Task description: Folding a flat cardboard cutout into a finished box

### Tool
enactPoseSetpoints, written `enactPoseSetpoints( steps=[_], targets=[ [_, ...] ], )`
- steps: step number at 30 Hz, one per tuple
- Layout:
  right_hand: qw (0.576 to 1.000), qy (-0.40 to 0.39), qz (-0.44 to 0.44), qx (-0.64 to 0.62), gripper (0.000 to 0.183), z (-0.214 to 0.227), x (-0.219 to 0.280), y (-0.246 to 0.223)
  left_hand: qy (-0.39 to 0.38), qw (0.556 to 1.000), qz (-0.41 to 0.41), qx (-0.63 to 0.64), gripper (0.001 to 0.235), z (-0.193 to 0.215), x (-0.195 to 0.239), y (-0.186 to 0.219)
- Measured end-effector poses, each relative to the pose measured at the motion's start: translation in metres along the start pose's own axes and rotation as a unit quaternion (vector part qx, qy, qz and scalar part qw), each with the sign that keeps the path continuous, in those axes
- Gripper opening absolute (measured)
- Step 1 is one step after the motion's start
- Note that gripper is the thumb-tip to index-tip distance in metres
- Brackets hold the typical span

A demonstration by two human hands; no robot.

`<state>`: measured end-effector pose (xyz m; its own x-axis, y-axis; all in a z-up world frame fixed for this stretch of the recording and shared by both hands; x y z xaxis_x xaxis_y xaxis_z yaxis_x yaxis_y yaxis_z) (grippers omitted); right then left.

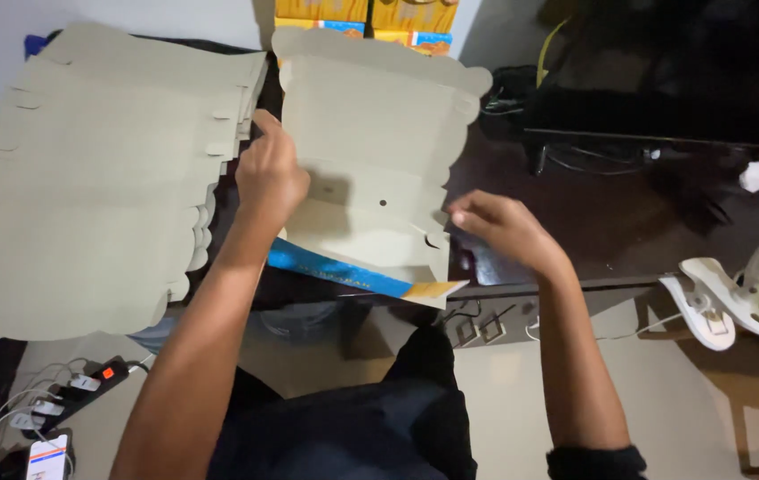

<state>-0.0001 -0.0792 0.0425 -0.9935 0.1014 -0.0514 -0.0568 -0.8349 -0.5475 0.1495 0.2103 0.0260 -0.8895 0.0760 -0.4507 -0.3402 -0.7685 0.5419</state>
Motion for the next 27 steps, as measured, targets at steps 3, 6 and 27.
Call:
enactPoseSetpoints(
  steps=[3,6,27],
  targets=[
    [0.998,0.023,-0.026,-0.046,0.028,-0.016,-0.003,0.047,0.021,0.998,-0.056,-0.033,0.075,-0.002,-0.011,-0.006],
    [0.992,0.056,-0.066,-0.093,0.040,-0.021,-0.005,0.053,-0.082,0.995,0.058,0.003,0.104,-0.027,-0.028,-0.035],
    [0.949,0.140,0.053,-0.279,0.036,-0.068,0.002,0.006,-0.073,0.997,-0.010,-0.006,0.066,0.008,-0.001,0.034]
  ],
)
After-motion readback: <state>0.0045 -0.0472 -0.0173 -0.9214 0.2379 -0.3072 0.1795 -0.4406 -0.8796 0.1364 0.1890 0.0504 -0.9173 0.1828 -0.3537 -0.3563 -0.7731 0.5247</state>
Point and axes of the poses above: each hand's wrist, its own x-axis away from the middle knuckle, its own z-axis out of the back of the hand, y = z × x, the point moved 7 cm from there along -x, towards the middle knuckle, and after that the axes turned 5 degrees about y, right-handed, at the moved point
